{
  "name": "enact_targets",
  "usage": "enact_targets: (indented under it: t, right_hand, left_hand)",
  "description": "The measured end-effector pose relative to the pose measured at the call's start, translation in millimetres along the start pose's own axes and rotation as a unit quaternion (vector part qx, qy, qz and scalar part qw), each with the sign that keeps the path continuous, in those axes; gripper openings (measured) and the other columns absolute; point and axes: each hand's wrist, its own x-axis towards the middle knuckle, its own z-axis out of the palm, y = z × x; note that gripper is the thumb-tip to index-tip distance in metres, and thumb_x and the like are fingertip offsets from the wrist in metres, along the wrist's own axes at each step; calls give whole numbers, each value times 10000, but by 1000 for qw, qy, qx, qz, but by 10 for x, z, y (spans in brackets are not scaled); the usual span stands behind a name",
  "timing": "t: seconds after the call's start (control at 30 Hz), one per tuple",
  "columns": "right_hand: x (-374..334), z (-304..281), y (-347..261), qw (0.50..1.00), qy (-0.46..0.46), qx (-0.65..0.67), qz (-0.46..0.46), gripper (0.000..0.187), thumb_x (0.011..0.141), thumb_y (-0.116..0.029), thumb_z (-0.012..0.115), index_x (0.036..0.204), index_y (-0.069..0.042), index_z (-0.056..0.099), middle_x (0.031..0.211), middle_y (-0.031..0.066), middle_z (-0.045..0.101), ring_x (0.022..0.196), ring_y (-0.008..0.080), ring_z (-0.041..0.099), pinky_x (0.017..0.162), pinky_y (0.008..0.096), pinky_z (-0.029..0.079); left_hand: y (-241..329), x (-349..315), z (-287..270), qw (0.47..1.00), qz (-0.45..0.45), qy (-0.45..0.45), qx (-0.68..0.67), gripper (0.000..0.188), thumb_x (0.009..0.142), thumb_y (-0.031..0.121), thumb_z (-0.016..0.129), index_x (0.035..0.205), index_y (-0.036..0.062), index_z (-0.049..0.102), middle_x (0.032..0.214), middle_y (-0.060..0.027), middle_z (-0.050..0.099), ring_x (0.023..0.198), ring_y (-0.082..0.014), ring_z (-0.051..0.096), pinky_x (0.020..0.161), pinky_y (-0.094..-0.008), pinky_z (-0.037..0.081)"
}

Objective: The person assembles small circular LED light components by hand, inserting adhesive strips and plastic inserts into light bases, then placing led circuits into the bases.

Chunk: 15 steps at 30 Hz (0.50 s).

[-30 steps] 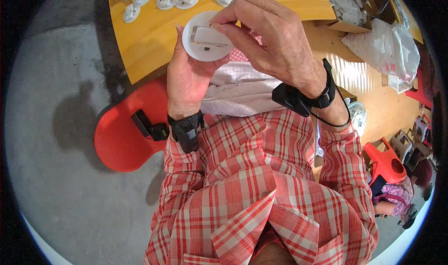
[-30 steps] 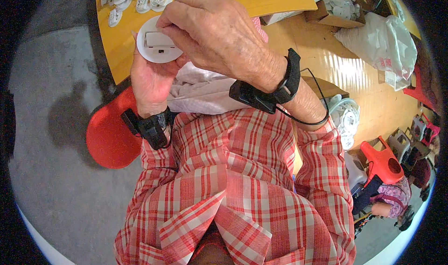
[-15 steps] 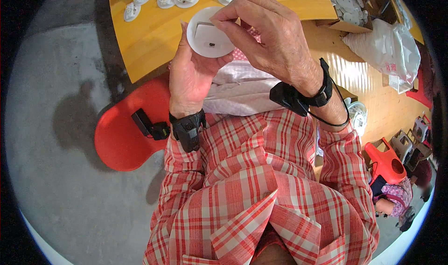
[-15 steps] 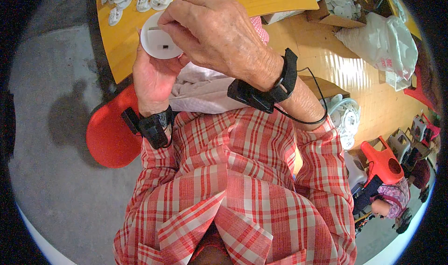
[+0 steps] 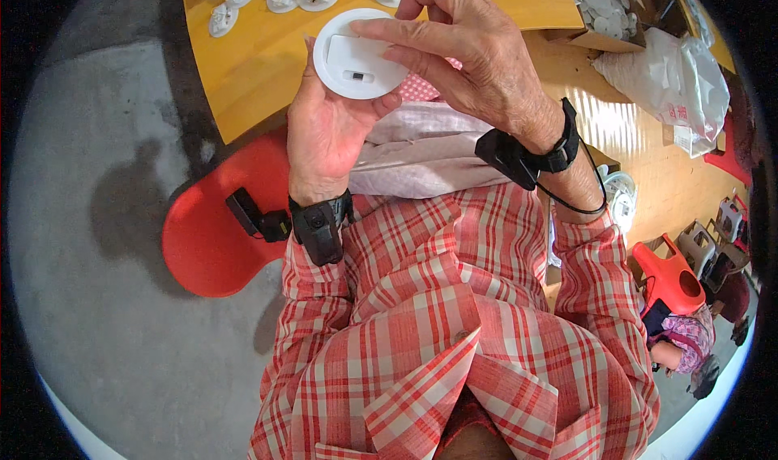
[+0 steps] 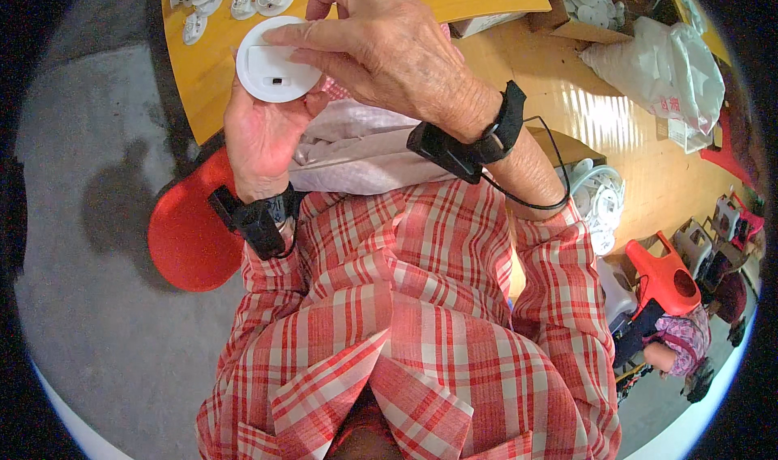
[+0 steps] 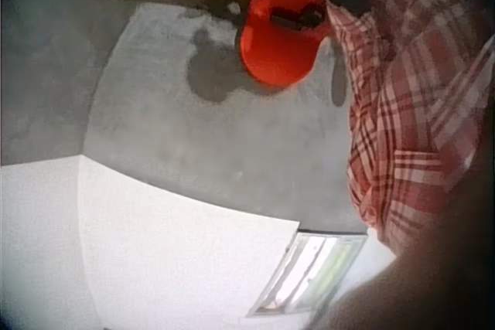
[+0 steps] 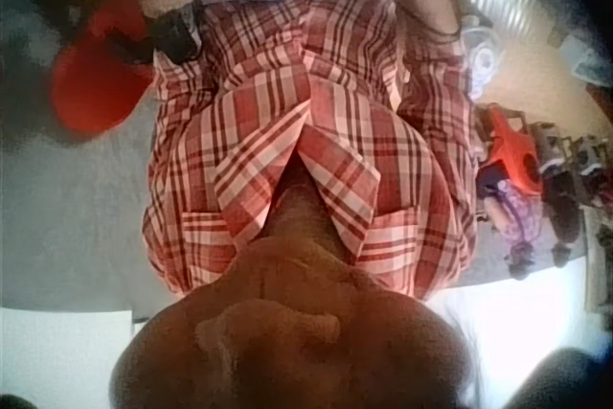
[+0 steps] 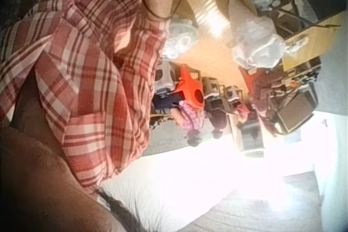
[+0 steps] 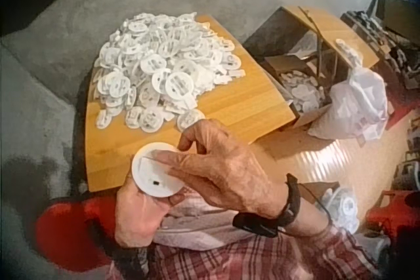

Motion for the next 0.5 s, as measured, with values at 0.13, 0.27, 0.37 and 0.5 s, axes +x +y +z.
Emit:
enact_targets:
  t: [0.13,0.27,0.37,0.5]
  right_hand:
    - [-50,4,99,998,-37,-46,-37,345,757,-136,666,1101,-142,642,935,81,553,797,212,547,659,317,461]
    - [-217,103,209,970,-43,-224,-81,318,777,-165,603,1095,-183,612,922,54,581,805,222,589,680,355,492]
    - [-266,120,150,955,-72,-281,-65,398,793,-184,584,1185,-252,562,987,46,560,847,217,578,706,353,494]
    - [-302,131,144,968,-85,-232,-44,441,789,-176,593,1218,-265,542,952,56,564,836,229,577,704,347,495]
  left_hand:
    - [15,16,-38,997,-16,-58,-45,520,937,501,334,1211,79,464,1157,-84,531,983,-209,548,748,-364,499]
    - [-12,8,62,1000,-2,23,-1,541,933,510,336,1200,60,469,1138,-88,544,973,-212,554,767,-367,491]
    - [-13,-33,182,998,40,27,30,472,942,437,398,1196,46,472,1122,-87,551,977,-207,552,803,-371,479]
    - [-45,-4,149,947,131,19,294,441,922,347,497,1237,44,439,1174,-103,528,1047,-216,531,889,-411,439]
